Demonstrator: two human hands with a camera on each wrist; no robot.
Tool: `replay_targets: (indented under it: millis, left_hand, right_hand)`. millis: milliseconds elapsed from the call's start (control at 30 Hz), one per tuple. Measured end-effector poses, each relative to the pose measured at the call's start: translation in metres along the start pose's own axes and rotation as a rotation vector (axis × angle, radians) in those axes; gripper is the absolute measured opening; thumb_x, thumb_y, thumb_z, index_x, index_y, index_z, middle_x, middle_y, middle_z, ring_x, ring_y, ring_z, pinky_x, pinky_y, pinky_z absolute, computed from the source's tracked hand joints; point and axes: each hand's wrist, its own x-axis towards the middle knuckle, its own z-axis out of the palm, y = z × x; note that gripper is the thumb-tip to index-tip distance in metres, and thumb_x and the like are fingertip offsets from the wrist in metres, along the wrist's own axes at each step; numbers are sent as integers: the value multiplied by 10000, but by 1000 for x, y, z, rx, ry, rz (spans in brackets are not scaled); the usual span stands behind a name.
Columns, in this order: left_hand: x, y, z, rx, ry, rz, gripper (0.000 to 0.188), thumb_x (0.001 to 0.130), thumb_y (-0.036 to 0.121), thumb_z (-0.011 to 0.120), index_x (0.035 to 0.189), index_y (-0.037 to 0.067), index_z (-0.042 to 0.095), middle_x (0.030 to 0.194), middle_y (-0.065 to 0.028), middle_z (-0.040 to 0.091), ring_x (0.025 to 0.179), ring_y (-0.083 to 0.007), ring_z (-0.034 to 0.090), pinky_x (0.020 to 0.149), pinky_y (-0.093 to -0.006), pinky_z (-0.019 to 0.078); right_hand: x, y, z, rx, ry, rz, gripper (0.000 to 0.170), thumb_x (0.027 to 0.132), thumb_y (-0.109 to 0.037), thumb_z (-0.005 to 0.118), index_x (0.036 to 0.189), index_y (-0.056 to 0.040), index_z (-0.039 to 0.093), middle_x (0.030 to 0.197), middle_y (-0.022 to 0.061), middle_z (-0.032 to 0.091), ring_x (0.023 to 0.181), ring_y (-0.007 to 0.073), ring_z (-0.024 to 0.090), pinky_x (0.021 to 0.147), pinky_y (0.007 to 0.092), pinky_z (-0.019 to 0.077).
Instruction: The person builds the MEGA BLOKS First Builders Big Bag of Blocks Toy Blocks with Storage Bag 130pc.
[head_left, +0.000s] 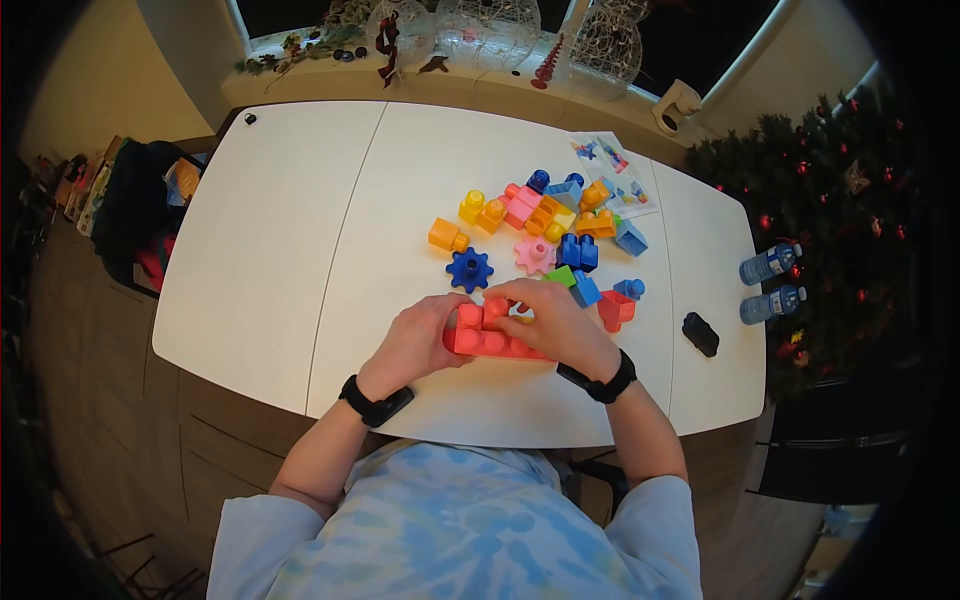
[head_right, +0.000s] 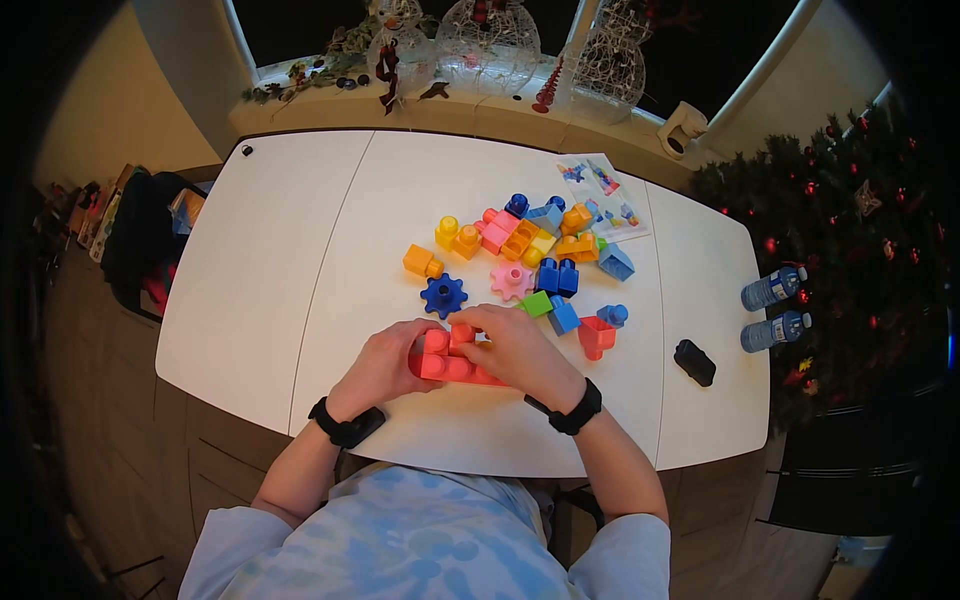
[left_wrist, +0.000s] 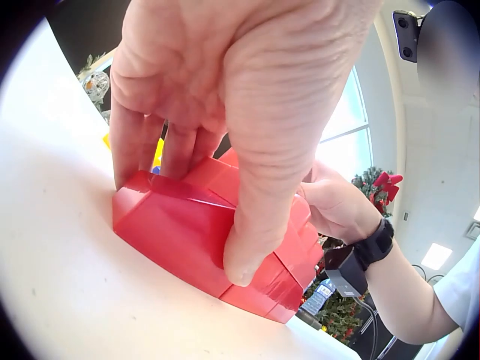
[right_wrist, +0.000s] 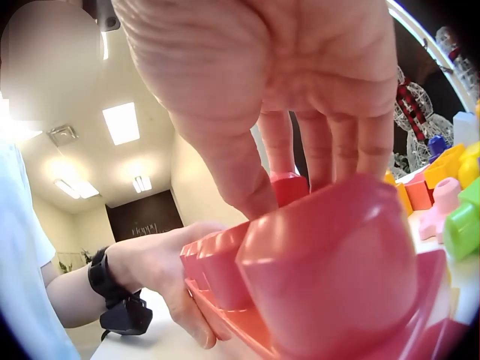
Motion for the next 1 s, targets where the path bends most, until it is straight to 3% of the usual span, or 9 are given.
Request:
replay_targets:
  millis: [167,300,467,700,767,800,867,900,1000]
  left_hand:
    - [0,-2,2,12,10,1,685,635,148,911,1245,70,609,1159,-150,697,1095,-363,655,934,-438,547]
    - [1,-2,3,19,33,17,684,633,151,913,1240,69,609,1152,-149,701,1097,-362,656,934,-434,547]
    - [1,0,2,38,11,-16,669,650,184,918,1247,83,633,1185,-148,700,1069,-352,673,945,-414,553]
    - [2,7,-2,32,-11,-32,652,637,162,913,1224,76,642,1147,-142,707,1055,-358,670,929,-417,554]
    - [2,2,1,35,9,-21,654,635,161,913,1225,79,642,1138,-143,708,1051,-359,670,927,-418,553]
    - [1,0,3,36,24,-13,657,633,161,913,1226,82,641,1129,-143,709,1047,-361,670,924,-419,553]
    - [1,2,2,36,21,-27,658,632,163,913,1226,84,641,1123,-143,709,1044,-360,671,921,-419,553]
    - [1,3,1,33,12,-44,660,630,165,913,1226,87,641,1118,-142,710,1042,-360,671,919,-419,553]
    - [1,5,-1,39,1,-23,674,639,145,888,1250,60,618,1098,-158,711,1045,-371,669,886,-448,560]
  right_hand:
    - [-1,-14,-10,120,-47,127,223,937,-123,721,1126,-5,725,1024,146,762,899,259,753,850,341,590]
    - [1,-10,-9,114,-52,70,195,930,-112,721,1101,-20,730,950,149,755,845,264,747,786,347,584]
    - [6,-14,-4,40,-45,98,89,851,-65,683,918,-8,673,790,176,699,743,346,691,700,413,535]
    - [10,-11,-9,78,-55,70,110,858,-105,693,904,-10,663,775,160,709,721,337,691,697,420,531]
    - [15,-16,-21,16,-257,221,173,874,-167,720,956,-17,691,821,144,735,777,311,706,727,408,538]
    - [19,-9,-26,13,-256,217,173,874,-167,720,956,-17,691,821,144,735,777,311,706,727,408,538]
    - [35,9,-41,-60,-163,96,234,893,-219,747,1023,-28,719,908,140,749,857,294,708,758,360,536]
    - [45,13,-49,-76,-61,168,319,865,-234,773,1096,-22,713,1029,154,749,951,319,697,830,382,538]
    - [84,44,-58,-301,147,73,445,814,-228,802,1194,-33,674,1097,152,739,1047,336,663,898,408,538]
